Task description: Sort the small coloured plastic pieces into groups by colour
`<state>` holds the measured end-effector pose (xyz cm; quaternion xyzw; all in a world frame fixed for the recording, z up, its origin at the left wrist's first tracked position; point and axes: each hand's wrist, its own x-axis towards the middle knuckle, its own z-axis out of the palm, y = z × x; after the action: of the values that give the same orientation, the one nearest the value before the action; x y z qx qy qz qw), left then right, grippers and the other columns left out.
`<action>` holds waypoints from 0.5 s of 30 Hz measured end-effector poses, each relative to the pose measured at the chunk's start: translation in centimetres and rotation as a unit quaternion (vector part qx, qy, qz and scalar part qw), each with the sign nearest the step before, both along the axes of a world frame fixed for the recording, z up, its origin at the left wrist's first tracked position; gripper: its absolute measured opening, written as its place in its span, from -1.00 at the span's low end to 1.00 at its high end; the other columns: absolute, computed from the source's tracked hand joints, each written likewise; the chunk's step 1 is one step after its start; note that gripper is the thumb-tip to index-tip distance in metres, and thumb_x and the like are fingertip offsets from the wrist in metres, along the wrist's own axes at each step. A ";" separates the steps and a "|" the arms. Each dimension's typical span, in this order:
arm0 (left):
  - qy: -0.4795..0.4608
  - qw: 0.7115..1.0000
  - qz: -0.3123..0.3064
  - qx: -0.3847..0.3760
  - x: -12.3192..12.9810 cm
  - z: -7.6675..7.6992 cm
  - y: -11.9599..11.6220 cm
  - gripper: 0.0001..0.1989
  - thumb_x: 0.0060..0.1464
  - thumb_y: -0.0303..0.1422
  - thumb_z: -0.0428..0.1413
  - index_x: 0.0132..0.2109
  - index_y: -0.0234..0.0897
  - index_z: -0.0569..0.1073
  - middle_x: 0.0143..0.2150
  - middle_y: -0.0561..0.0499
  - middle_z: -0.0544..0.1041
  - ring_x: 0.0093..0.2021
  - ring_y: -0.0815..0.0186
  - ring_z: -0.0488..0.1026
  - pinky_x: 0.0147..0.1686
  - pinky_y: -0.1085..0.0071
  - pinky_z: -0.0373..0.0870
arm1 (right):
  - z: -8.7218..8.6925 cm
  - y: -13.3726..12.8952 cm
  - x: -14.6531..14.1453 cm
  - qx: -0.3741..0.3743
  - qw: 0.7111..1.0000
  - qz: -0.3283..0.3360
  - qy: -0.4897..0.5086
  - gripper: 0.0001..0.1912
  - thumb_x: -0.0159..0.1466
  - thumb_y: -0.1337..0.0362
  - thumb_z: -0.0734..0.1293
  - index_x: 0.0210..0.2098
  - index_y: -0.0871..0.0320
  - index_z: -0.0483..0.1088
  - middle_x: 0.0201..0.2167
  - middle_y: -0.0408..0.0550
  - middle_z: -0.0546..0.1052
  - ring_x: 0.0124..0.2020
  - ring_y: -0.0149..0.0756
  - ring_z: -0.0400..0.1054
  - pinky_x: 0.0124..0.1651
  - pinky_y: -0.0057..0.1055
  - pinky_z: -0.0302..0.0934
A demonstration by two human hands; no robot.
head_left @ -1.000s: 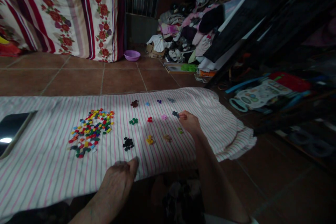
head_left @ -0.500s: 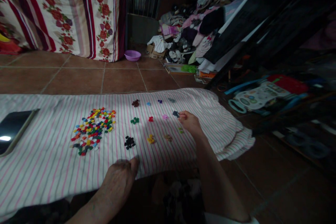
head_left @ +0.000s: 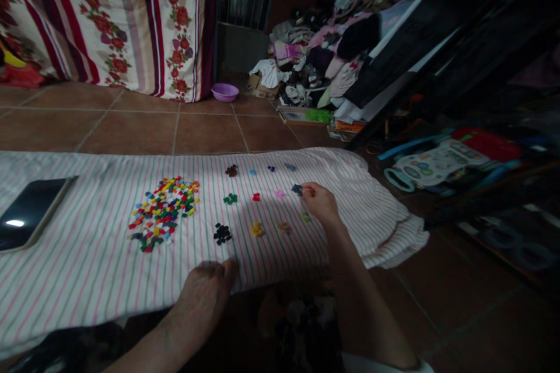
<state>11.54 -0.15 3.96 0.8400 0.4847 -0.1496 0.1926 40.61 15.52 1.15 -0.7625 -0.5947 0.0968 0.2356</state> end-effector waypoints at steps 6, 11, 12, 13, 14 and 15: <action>-0.019 1.000 0.017 -0.014 -0.1 0.2 0.0 -0.68 0.16 -0.63 -0.17 -0.04 -0.33 0.35 -0.18 -0.09 0.53 -0.16 0.20 0.50 -0.16 0.30 0.45 | 1.4 -0.5 -5.4 0.117 0.987 0.108 0.000 -0.72 0.20 0.29 0.21 -0.21 0.16 0.53 -0.30 0.01 0.60 -0.27 -0.23 0.46 -0.11 -0.34 0.29; -0.047 0.999 0.021 -0.008 -0.5 -0.1 -0.2 -0.71 0.20 -0.58 -0.14 -0.02 -0.31 0.36 -0.15 -0.08 0.53 -0.15 0.16 0.49 -0.15 0.22 0.46 | 1.9 -1.8 -12.7 0.183 0.937 0.295 0.034 -0.74 0.26 0.33 0.19 -0.23 0.18 0.51 -0.32 0.01 0.55 -0.28 -0.25 0.43 -0.14 -0.35 0.29; -0.048 0.999 0.017 -0.002 -0.7 -0.3 -0.3 -0.72 0.21 -0.57 -0.13 -0.02 -0.31 0.37 -0.14 -0.08 0.52 -0.14 0.16 0.49 -0.14 0.21 0.46 | 2.0 -2.1 -14.2 0.176 0.926 0.330 0.038 -0.75 0.27 0.35 0.19 -0.22 0.17 0.50 -0.32 0.00 0.54 -0.28 -0.26 0.42 -0.15 -0.36 0.28; -0.046 0.999 0.012 0.005 -0.8 -0.6 -0.5 -0.72 0.21 -0.56 -0.12 0.00 -0.31 0.37 -0.13 -0.08 0.52 -0.14 0.16 0.48 -0.14 0.21 0.46 | 2.0 -2.5 -15.5 0.163 0.917 0.362 0.043 -0.75 0.28 0.37 0.19 -0.21 0.16 0.50 -0.31 -0.01 0.53 -0.27 -0.27 0.41 -0.16 -0.38 0.28; -0.045 0.999 0.006 0.015 -1.0 -1.0 -0.8 -0.71 0.21 -0.55 -0.11 0.02 -0.31 0.36 -0.11 -0.09 0.51 -0.13 0.16 0.47 -0.12 0.20 0.46 | 2.0 -2.9 -16.8 0.149 0.909 0.385 0.047 -0.75 0.29 0.39 0.19 -0.20 0.16 0.49 -0.30 -0.02 0.52 -0.27 -0.28 0.41 -0.16 -0.39 0.28; -0.041 0.999 0.001 0.027 -1.2 -1.5 -1.0 -0.69 0.20 -0.56 -0.10 0.05 -0.32 0.35 -0.08 -0.10 0.50 -0.11 0.17 0.46 -0.10 0.20 0.46 | 2.0 -3.2 -18.0 0.134 0.902 0.408 0.047 -0.75 0.29 0.41 0.19 -0.18 0.15 0.49 -0.29 -0.02 0.52 -0.25 -0.29 0.40 -0.14 -0.39 0.27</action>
<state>10.32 -1.20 2.41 0.8500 0.4807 -0.1015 0.1899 22.60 12.31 3.12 -0.4085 -0.8496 0.1395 0.3029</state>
